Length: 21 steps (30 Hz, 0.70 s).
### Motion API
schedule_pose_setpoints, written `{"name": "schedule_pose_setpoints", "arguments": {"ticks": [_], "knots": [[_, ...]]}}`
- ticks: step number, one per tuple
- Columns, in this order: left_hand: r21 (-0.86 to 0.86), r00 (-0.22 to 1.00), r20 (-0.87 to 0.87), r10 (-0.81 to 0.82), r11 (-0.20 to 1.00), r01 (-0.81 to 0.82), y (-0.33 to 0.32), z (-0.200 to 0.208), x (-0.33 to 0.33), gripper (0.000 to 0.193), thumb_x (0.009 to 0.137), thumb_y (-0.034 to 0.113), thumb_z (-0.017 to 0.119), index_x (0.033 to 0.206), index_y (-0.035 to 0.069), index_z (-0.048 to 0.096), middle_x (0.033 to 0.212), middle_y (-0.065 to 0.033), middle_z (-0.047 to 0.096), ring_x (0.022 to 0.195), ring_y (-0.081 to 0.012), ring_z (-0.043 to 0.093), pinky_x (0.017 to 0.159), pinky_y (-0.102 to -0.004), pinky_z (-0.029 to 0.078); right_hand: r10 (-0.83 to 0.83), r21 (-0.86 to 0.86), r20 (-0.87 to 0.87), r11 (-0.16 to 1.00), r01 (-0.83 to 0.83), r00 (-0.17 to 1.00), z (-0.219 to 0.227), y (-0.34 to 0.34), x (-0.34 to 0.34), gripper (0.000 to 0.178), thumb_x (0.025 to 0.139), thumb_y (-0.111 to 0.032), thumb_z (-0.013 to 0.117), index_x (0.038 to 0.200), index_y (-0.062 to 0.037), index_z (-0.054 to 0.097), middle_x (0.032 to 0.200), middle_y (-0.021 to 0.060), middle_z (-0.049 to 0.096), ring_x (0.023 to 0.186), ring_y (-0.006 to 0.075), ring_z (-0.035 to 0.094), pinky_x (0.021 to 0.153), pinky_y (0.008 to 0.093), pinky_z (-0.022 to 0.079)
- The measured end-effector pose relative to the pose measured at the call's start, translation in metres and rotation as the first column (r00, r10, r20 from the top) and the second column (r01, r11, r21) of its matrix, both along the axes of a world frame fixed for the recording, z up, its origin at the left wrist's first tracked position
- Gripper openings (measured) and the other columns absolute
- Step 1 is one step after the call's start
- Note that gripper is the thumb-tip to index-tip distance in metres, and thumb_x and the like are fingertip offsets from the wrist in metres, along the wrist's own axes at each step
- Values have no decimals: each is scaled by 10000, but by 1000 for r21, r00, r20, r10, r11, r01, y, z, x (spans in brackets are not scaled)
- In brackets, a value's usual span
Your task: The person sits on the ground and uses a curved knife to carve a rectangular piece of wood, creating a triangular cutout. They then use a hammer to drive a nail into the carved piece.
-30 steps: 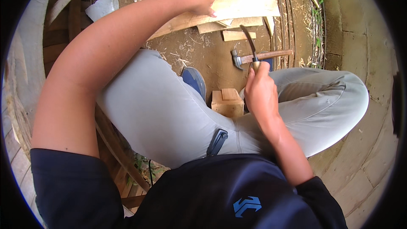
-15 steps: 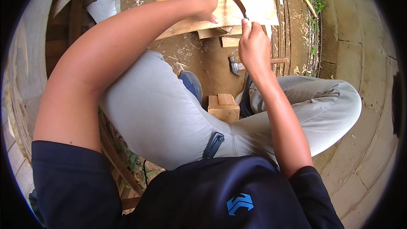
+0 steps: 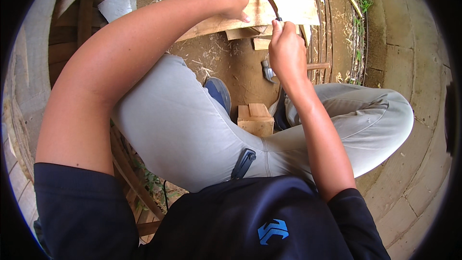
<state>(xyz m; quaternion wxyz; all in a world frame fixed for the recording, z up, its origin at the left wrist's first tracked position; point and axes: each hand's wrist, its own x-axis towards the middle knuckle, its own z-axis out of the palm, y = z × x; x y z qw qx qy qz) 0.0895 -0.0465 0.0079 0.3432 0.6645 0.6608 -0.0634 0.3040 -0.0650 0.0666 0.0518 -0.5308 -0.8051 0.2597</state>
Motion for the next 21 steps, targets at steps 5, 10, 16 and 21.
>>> {"name": "schedule_pose_setpoints", "arguments": {"ticks": [5, 10, 16, 21], "knots": [[-13, 1000, -8, -13, 1000, 12, 2, 2, 1, 480, 930, 408, 750, 1065, -6, 549, 1059, -244, 676, 1016, -381, 667, 872, -464, 521, 54, 35, 23, 998, -55, 998, -4, -3, 2, 408, 1078, -334, 464, 976, 53, 543, 795, 361, 668, 810, 552, 671, 754, 610, 534], [-24, 1000, -7, -4, 1000, 4, 1, 3, 2, 470, 930, 405, 747, 1062, 0, 549, 1060, -234, 674, 1017, -371, 664, 869, -461, 519, 84, 41, 74, 995, -87, 994, 1, -11, 11, 372, 1078, -310, 470, 967, 40, 523, 777, 349, 669, 784, 541, 676, 705, 600, 550], [6, 1000, -12, -29, 1000, 29, 1, -6, -2, 477, 930, 416, 739, 1060, -1, 545, 1052, -230, 670, 1017, -369, 662, 874, -451, 514, 104, 22, 106, 994, -107, 989, 7, -27, 28, 338, 1079, -293, 473, 971, 27, 490, 769, 337, 671, 756, 534, 677, 665, 598, 556], [-12, 999, -14, -45, 999, 45, 5, -7, -1, 470, 936, 412, 734, 1055, -1, 545, 1038, -229, 662, 998, -364, 656, 871, -443, 512, 86, -24, 141, 996, -83, 986, 11, -36, 38, 332, 1080, -290, 471, 971, 23, 471, 762, 334, 669, 747, 532, 676, 658, 600, 558]]}}
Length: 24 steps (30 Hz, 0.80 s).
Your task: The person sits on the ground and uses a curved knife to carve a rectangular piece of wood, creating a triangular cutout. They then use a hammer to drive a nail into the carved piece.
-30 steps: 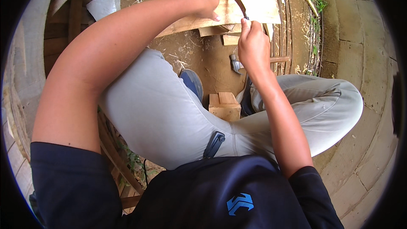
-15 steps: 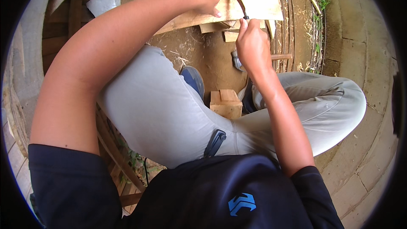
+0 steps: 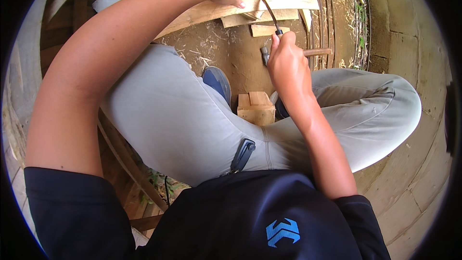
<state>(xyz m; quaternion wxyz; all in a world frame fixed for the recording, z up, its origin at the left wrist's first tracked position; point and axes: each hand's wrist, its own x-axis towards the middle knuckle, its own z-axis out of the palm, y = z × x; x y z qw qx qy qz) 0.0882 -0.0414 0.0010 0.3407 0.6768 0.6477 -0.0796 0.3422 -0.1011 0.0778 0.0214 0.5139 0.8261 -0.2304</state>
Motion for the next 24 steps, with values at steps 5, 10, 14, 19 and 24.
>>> {"name": "schedule_pose_setpoints", "arguments": {"ticks": [5, 10, 14, 19, 24], "knots": [[-6, 996, 87, 8, 1000, -7, 2, -12, -8, 487, 889, 431, 771, 1109, 34, 594, 1081, -212, 676, 1020, -347, 654, 898, -427, 514, -9, -18, 14, 1000, 9, 1000, 2, -12, 10, 334, 1082, -292, 466, 955, 18, 457, 737, 331, 662, 723, 531, 673, 630, 602, 556], [85, 964, 264, -10, 996, -12, -1, 8, 3, 510, 809, 404, 833, 1203, 98, 724, 1167, -199, 728, 1090, -346, 676, 961, -404, 529, -26, -37, -2, 999, 26, 1000, 4, -15, 20, 349, 1083, -296, 462, 940, 23, 461, 740, 340, 659, 712, 535, 669, 618, 607, 548], [-54, 1000, 20, 6, 999, -5, 4, 4, -1, 471, 938, 405, 739, 1048, 2, 520, 1011, -219, 644, 958, -341, 642, 848, -439, 509, -24, -131, 67, 991, 32, 997, -20, -31, 50, 362, 1080, -305, 470, 952, 34, 495, 757, 353, 658, 723, 552, 660, 644, 618, 541], [-20, 999, 45, 28, 999, -27, -4, -5, -3, 464, 928, 385, 755, 1043, -2, 525, 1028, -230, 646, 972, -356, 645, 857, -442, 511, -106, -113, -112, 989, 93, 988, 18, -21, 32, 321, 1076, -267, 488, 965, 33, 518, 760, 357, 652, 737, 558, 649, 666, 628, 519], [-14, 998, 49, 38, 999, -37, -2, 1, -4, 463, 922, 381, 761, 1042, -3, 534, 1049, -242, 655, 997, -370, 652, 865, -451, 510, -88, 15, -217, 996, 93, 972, 17, 32, -3, 349, 1072, -263, 490, 980, 65, 565, 801, 366, 662, 794, 546, 665, 720, 596, 536]]}}
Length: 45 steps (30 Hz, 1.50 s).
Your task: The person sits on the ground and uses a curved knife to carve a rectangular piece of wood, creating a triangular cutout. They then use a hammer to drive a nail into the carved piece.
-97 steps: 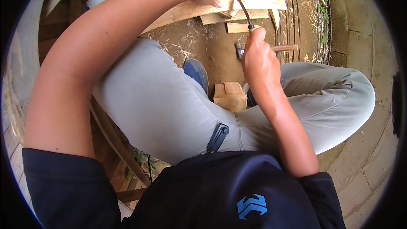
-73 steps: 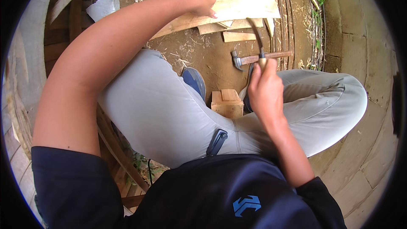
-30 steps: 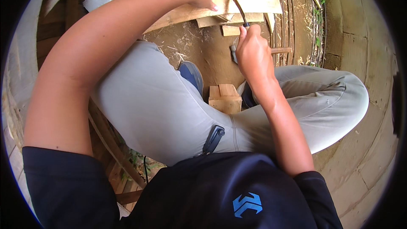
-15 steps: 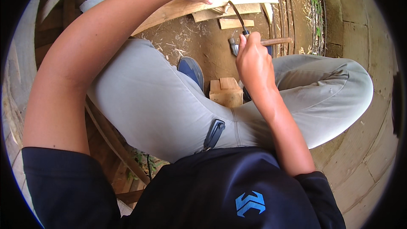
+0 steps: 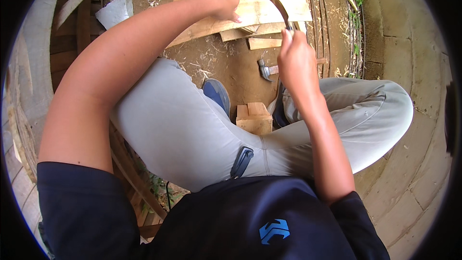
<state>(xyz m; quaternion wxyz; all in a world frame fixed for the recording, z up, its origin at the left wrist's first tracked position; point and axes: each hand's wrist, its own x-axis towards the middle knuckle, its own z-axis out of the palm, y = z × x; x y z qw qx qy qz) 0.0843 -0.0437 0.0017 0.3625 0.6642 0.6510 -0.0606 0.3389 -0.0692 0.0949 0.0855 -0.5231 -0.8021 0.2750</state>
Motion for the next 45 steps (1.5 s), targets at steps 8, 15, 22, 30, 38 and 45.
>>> {"name": "schedule_pose_setpoints", "arguments": {"ticks": [8, 15, 22, 30, 38, 45], "knots": [[15, 1000, 9, 19, 1000, -19, -1, 7, 4, 483, 923, 398, 759, 1059, -13, 544, 1049, -248, 664, 998, -381, 657, 870, -456, 516, 6, -43, 44, 999, -4, 999, -20, 17, -36, 431, 1074, -315, 465, 996, 92, 584, 865, 395, 665, 883, 570, 664, 801, 601, 536], [12, 999, -32, -2, 1000, 3, -1, 8, 5, 479, 929, 402, 753, 1052, -15, 552, 1053, -253, 674, 1025, -383, 664, 883, -458, 521, 23, -36, 58, 999, -21, 998, -21, 12, -36, 421, 1072, -308, 467, 995, 88, 586, 859, 389, 668, 874, 563, 669, 799, 598, 538], [-9, 999, -43, 6, 1000, -6, -1, 12, 7, 477, 937, 405, 743, 1065, -10, 546, 1063, -242, 672, 1024, -379, 660, 884, -456, 516, 61, -10, 127, 998, -60, 990, -23, 6, -37, 369, 1070, -307, 475, 1024, 50, 557, 862, 350, 689, 864, 532, 686, 798, 588, 551], [-11, 998, -52, -16, 1000, 16, 1, 12, 8, 476, 943, 412, 732, 1070, -6, 542, 1057, -234, 664, 1015, -371, 653, 874, -457, 506, 77, 11, 165, 997, -80, 983, -24, -10, -24, 334, 1074, -295, 473, 1001, 29, 517, 821, 322, 693, 803, 512, 695, 718, 583, 564], [134, 987, 134, -89, 988, 71, 7, -21, -1, 443, 822, 344, 811, 1171, 83, 732, 1138, -207, 732, 1057, -353, 685, 943, -411, 536, 100, -30, 180, 995, -97, 979, -16, -29, -4, 320, 1075, -273, 477, 965, 27, 483, 750, 319, 675, 746, 515, 687, 655, 582, 568], [136, 986, 140, -91, 988, 72, 9, -34, -7, 426, 835, 335, 784, 1159, 63, 729, 1125, -215, 731, 1041, -361, 686, 920, -413, 542, 116, -66, 244, 992, -103, 963, -10, -42, 15, 318, 1076, -274, 476, 955, 20, 452, 715, 313, 666, 725, 517, 683, 628, 583, 568]]}}
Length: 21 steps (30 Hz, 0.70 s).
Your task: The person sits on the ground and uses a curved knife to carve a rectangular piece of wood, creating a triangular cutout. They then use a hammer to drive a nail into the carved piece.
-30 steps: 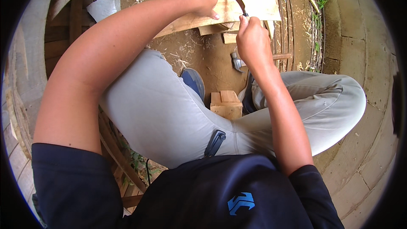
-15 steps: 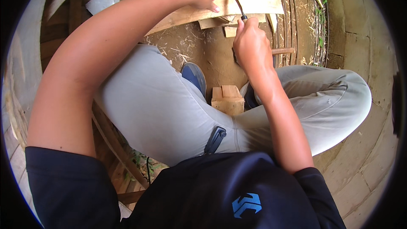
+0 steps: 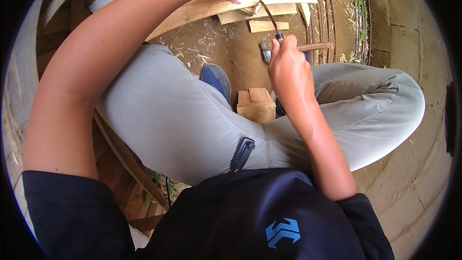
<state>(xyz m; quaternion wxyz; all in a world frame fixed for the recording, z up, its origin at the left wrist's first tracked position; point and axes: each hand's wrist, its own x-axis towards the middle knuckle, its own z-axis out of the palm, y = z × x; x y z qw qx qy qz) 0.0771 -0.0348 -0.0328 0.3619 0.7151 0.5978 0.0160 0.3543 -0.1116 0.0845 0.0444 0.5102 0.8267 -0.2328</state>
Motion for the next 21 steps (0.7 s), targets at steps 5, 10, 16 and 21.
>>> {"name": "schedule_pose_setpoints", "arguments": {"ticks": [5, 10, 16, 21], "knots": [[32, 994, 11, -110, 993, 109, -4, 20, 7, 408, 960, 366, 686, 1175, 20, 710, 1129, -185, 739, 1013, -288, 693, 916, -375, 532, -28, -34, -28, 999, 27, 999, 2, -3, 6, 328, 1079, -282, 475, 952, 20, 464, 752, 332, 667, 735, 532, 675, 646, 604, 557], [-129, 984, -167, 55, 989, -77, -6, 39, 10, 478, 937, 412, 738, 1053, -1, 527, 1046, -221, 644, 987, -338, 637, 843, -446, 499, -69, -81, 7, 994, 70, 998, -23, -33, 63, 314, 1084, -285, 473, 989, 13, 490, 768, 334, 666, 728, 543, 661, 634, 621, 533], [-111, 985, -139, 98, 987, -114, -12, 26, 6, 480, 905, 364, 782, 1072, -9, 530, 1055, -253, 640, 978, -375, 641, 857, -453, 509, -109, 18, -158, 993, 114, 981, 42, 55, 55, 338, 1080, -279, 492, 993, 44, 539, 846, 369, 652, 850, 570, 627, 707, 614, 494], [-196, 970, -218, 103, 970, -147, -15, 46, 14, 684, 916, 374, 763, 1345, -76, 478, 1360, -305, 569, 1254, -426, 580, 1065, -464, 484, 124, 54, 119, 990, -131, 985, 108, 139, 19, 421, 1078, -294, 397, 1055, 80, 589, 968, 356, 683, 968, 515, 665, 910, 569, 498]]}}
